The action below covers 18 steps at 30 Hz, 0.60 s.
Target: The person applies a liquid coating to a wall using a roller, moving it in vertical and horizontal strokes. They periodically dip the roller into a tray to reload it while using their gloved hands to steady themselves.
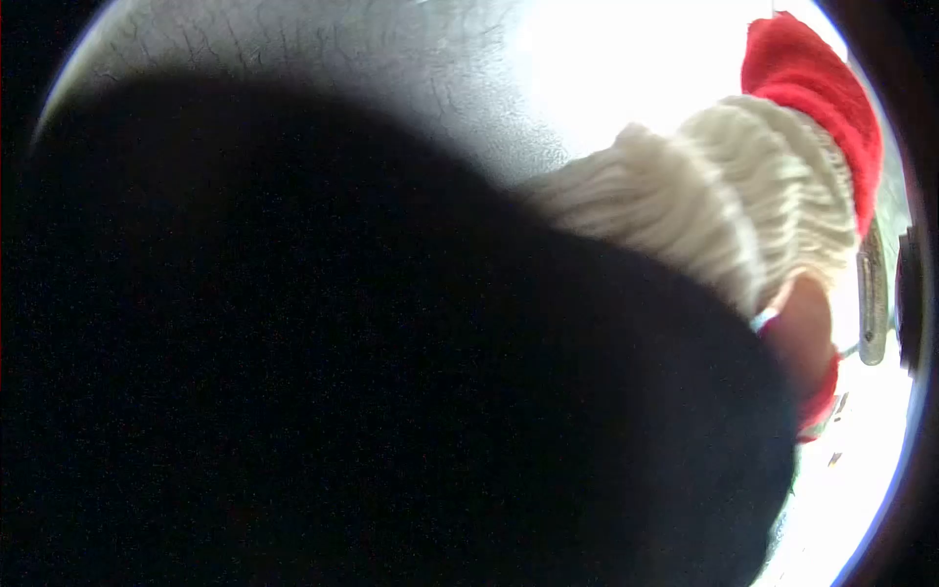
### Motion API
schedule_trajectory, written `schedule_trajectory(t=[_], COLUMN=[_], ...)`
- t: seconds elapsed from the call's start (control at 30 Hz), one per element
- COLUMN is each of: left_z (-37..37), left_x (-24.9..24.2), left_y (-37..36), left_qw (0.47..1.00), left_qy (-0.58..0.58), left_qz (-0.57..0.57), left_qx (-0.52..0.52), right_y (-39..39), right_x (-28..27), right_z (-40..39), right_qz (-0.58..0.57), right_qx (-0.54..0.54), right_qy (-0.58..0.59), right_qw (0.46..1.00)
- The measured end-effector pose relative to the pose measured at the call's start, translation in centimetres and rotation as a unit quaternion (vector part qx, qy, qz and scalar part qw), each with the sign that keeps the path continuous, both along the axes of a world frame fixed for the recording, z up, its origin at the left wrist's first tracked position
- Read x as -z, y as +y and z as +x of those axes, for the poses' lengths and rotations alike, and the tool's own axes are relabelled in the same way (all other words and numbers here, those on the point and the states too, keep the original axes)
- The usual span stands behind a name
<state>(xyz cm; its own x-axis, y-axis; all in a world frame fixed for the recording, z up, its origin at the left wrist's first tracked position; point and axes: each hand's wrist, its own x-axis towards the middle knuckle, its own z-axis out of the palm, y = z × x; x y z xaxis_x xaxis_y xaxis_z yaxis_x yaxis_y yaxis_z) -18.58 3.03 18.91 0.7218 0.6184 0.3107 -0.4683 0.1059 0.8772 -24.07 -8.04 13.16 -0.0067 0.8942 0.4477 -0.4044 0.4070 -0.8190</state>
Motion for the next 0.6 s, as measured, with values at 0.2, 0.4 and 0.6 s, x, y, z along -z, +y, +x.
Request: schedule_trajectory(t=[0.2,0.4,0.6], left_z=[-2.5,0.2,-4.1], left_x=[1.0,-0.2,2.5], left_y=[-2.1,4.6,-0.5], left_qw=[0.999,0.996,0.997], left_qy=[-0.014,-0.055,-0.027], left_qz=[0.040,-0.004,-0.057], left_qx=[-0.002,0.070,0.037], right_y=[-3.6,-0.7,-5.2], right_x=[-1.0,4.8,6.1], right_z=[-1.5,3.6,4.2], right_qz=[-0.087,0.190,-0.042], right_qx=[-0.210,0.444,0.618], right_qy=[-0.015,-0.401,-0.352], right_qw=[0.974,0.778,0.701])
